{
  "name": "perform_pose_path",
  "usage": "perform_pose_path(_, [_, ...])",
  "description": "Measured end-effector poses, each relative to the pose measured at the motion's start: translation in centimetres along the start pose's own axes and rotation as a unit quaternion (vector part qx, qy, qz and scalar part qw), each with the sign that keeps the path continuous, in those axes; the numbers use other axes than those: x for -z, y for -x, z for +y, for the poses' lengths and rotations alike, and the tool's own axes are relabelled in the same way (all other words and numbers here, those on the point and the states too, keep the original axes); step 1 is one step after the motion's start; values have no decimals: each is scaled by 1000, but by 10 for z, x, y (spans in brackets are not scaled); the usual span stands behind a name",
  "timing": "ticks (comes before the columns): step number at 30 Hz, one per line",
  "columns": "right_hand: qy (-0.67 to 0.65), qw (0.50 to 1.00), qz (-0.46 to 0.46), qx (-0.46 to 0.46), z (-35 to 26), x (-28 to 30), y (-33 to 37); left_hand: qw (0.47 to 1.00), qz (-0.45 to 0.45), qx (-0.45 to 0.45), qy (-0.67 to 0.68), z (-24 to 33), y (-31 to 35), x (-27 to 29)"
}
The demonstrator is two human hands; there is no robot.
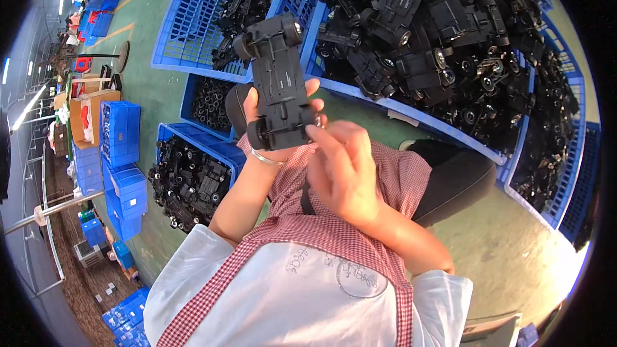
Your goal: The recorder is inspecting and checking the assembly of toy car chassis and wheels.
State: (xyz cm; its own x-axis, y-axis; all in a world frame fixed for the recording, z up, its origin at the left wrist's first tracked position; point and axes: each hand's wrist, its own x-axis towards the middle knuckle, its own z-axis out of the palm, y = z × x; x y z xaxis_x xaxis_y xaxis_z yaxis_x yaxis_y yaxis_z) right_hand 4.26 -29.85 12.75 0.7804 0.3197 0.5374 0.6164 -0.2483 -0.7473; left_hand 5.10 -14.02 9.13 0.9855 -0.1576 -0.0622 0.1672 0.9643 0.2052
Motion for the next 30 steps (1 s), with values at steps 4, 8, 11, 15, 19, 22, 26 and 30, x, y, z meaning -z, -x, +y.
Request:
perform_pose_path(4, [39, 995, -29, -82, -11, -15, -8, 952, 153, -126, -234, -15, -7, -14])
perform_pose_path(8, [32, 988, -7, -148, -1, -21, -6, 906, 163, -191, -339, -22, -9, -7])
perform_pose_path(11, [-31, 986, -21, -161, 11, -18, -5, 887, 199, -193, -371, -27, -13, -18])
perform_pose_path(15, [-127, 961, -24, -243, 15, -23, -5, 858, 242, -186, -412, -27, -12, -17])
perform_pose_path(19, [-103, 970, -16, -221, 20, -27, 8, 850, 270, -185, -413, -32, -5, -7])
perform_pose_path(22, [-45, 984, -25, -169, 21, -24, 8, 845, 235, -197, -437, -31, -3, 1])
perform_pose_path(26, [-19, 993, -67, -99, 16, -16, -4, 895, 202, -171, -360, -21, 4, 2])
perform_pose_path(30, [-63, 990, -11, -123, 28, 4, -19, 982, 84, 20, -170, -16, 9, 3])
